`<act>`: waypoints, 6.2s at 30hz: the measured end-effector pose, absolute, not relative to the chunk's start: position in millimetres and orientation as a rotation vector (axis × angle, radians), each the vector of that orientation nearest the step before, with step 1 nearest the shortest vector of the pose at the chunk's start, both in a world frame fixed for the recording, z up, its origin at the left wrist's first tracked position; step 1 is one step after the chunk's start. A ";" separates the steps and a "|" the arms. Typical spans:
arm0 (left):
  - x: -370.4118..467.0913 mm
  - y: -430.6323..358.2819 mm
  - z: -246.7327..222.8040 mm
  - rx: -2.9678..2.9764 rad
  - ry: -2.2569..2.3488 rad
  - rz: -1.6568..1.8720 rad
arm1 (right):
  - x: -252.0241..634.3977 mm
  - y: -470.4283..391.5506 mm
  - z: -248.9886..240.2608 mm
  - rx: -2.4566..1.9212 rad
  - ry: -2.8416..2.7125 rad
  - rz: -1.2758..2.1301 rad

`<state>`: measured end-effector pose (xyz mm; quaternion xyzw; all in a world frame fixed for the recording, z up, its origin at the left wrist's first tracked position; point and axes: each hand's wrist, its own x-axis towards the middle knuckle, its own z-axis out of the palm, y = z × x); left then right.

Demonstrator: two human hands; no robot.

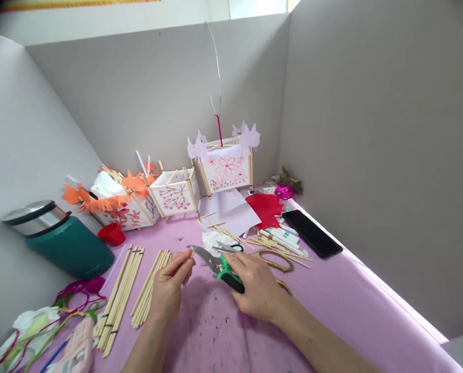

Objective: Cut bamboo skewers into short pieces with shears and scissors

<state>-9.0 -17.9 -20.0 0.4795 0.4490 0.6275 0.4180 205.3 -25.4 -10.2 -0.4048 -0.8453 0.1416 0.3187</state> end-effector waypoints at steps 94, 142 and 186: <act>7.8 -21.7 -6.3 0.548 0.888 1.391 | 192.3 -24.7 -27.7 -1.274 -2.173 0.148; 7.6 -30.9 1.2 0.621 0.467 1.045 | 222.0 -9.8 -8.3 -0.738 -1.151 1.930; 9.6 -22.9 -16.6 0.495 0.854 1.147 | 201.7 -18.8 -23.0 -1.315 -2.256 0.222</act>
